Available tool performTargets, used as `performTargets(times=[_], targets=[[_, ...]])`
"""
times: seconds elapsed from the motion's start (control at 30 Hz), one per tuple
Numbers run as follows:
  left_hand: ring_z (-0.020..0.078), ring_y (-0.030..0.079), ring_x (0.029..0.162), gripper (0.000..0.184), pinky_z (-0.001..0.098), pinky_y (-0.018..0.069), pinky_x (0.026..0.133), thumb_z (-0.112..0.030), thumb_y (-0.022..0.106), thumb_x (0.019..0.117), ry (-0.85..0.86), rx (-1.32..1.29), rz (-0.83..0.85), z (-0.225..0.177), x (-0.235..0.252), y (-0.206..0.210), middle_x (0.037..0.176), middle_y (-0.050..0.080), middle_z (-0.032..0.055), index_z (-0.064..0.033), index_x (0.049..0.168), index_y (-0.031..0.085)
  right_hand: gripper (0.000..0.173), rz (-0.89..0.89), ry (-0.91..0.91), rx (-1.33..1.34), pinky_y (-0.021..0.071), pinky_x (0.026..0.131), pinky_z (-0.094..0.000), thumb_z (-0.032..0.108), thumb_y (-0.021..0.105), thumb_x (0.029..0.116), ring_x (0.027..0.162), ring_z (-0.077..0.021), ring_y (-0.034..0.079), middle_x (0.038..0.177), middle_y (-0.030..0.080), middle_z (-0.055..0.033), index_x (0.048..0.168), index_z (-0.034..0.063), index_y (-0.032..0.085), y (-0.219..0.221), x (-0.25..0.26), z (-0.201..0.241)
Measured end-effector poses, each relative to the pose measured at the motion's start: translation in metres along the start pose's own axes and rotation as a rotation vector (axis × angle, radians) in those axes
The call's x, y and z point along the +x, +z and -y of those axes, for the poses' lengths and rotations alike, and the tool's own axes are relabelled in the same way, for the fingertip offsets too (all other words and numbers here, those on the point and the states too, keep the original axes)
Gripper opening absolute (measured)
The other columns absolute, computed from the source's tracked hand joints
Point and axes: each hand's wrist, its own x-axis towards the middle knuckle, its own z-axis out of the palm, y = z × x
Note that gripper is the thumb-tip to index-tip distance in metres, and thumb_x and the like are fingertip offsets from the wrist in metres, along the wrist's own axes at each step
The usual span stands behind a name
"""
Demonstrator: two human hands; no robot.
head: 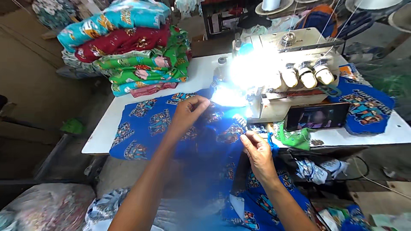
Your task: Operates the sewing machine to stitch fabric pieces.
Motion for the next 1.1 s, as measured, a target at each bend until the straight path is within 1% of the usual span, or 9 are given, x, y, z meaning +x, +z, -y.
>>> performTargets(times=[0.07, 0.17, 0.4, 0.5, 0.67, 0.8, 0.87, 0.97, 1.1], targets=[[-0.0049, 0.059, 0.077, 0.015, 0.0154, 0.0498, 0.074, -0.014, 0.058, 0.1033, -0.155, -0.063, 0.114, -0.012, 0.008, -0.006, 0.086, 0.066, -0.0059, -0.0042, 0.102, 0.069, 0.023, 0.012, -0.054, -0.002, 0.0567, 0.087, -0.0242, 0.003, 0.063, 0.0963, 0.095, -0.0088, 0.067, 0.103, 0.069, -0.0059, 0.118, -0.0039, 0.066, -0.001, 0.002, -0.001], [-0.0039, 0.058, 0.076, 0.014, 0.0157, 0.0494, 0.073, -0.013, 0.059, 0.1033, -0.273, -0.088, 0.16, -0.016, 0.016, -0.006, 0.084, 0.065, -0.0052, -0.0042, 0.102, 0.07, 0.039, 0.034, -0.1, 0.016, 0.0568, 0.086, -0.024, 0.002, 0.062, 0.096, 0.095, -0.0095, 0.067, 0.105, 0.069, -0.0066, 0.134, -0.0027, 0.058, -0.001, 0.006, 0.0], [-0.0028, 0.059, 0.078, 0.016, 0.0178, 0.0508, 0.075, -0.016, 0.056, 0.105, -0.296, -0.158, 0.122, -0.018, 0.016, -0.003, 0.084, 0.064, -0.0059, -0.007, 0.099, 0.067, 0.01, -0.026, -0.088, -0.004, 0.0565, 0.082, -0.0237, 0.003, 0.066, 0.0928, 0.087, -0.0074, 0.066, 0.093, 0.067, -0.0021, 0.103, 0.0014, 0.064, -0.003, 0.005, 0.0], [-0.0026, 0.059, 0.079, 0.014, 0.0177, 0.0508, 0.076, -0.014, 0.057, 0.1043, -0.199, -0.095, 0.128, -0.022, 0.016, -0.002, 0.087, 0.065, -0.0042, -0.0049, 0.103, 0.067, 0.017, -0.043, -0.123, 0.062, 0.0573, 0.081, -0.0239, -0.003, 0.067, 0.0897, 0.087, -0.0085, 0.066, 0.092, 0.067, -0.0043, 0.104, 0.001, 0.06, -0.003, 0.01, 0.001], [0.0074, 0.059, 0.077, 0.012, 0.0262, 0.0507, 0.072, -0.014, 0.073, 0.0936, -0.029, 0.158, 0.181, -0.016, 0.019, -0.002, 0.09, 0.067, 0.0038, -0.0025, 0.098, 0.073, 0.039, -0.024, 0.016, 0.059, 0.0591, 0.083, -0.0275, -0.001, 0.064, 0.0947, 0.087, -0.0111, 0.067, 0.099, 0.066, -0.0079, 0.132, -0.0071, 0.054, -0.003, 0.013, 0.005], [0.0071, 0.062, 0.091, 0.015, 0.0265, 0.0515, 0.083, -0.013, 0.064, 0.1001, -0.092, 0.063, 0.184, -0.018, 0.02, 0.002, 0.101, 0.067, 0.0047, -0.0016, 0.096, 0.072, 0.018, -0.019, -0.039, -0.012, 0.0588, 0.083, -0.0279, 0.003, 0.061, 0.0971, 0.091, -0.0125, 0.068, 0.102, 0.069, -0.0095, 0.111, -0.006, 0.068, -0.011, 0.016, 0.005], [0.0023, 0.058, 0.079, 0.018, 0.0214, 0.0491, 0.074, -0.016, 0.058, 0.1044, -0.15, -0.026, 0.171, -0.029, 0.017, 0.004, 0.091, 0.066, 0.0007, -0.0041, 0.096, 0.069, 0.014, 0.005, -0.043, -0.021, 0.0584, 0.085, -0.0275, 0.004, 0.063, 0.0965, 0.09, -0.0118, 0.068, 0.099, 0.069, -0.0079, 0.106, -0.0039, 0.069, -0.011, 0.017, 0.006], [0.0021, 0.05, 0.062, 0.02, 0.0183, 0.0425, 0.058, -0.021, 0.057, 0.106, -0.168, -0.045, 0.164, -0.034, 0.017, 0.006, 0.074, 0.059, -0.0016, -0.0086, 0.093, 0.066, 0.013, 0.033, -0.024, 0.022, 0.0585, 0.085, -0.0268, 0.001, 0.064, 0.0957, 0.09, -0.0117, 0.068, 0.097, 0.07, -0.0084, 0.107, -0.0042, 0.066, -0.009, 0.016, 0.006], [0.0063, 0.054, 0.064, 0.015, 0.0237, 0.0464, 0.061, -0.015, 0.062, 0.1032, -0.181, 0.073, 0.124, -0.026, 0.026, 0.008, 0.076, 0.063, 0.0028, -0.004, 0.096, 0.07, 0.026, 0.039, 0.02, 0.027, 0.0591, 0.084, -0.0267, 0.001, 0.061, 0.0973, 0.092, -0.0123, 0.069, 0.103, 0.07, -0.0112, 0.122, -0.0079, 0.062, -0.005, 0.013, 0.006]])
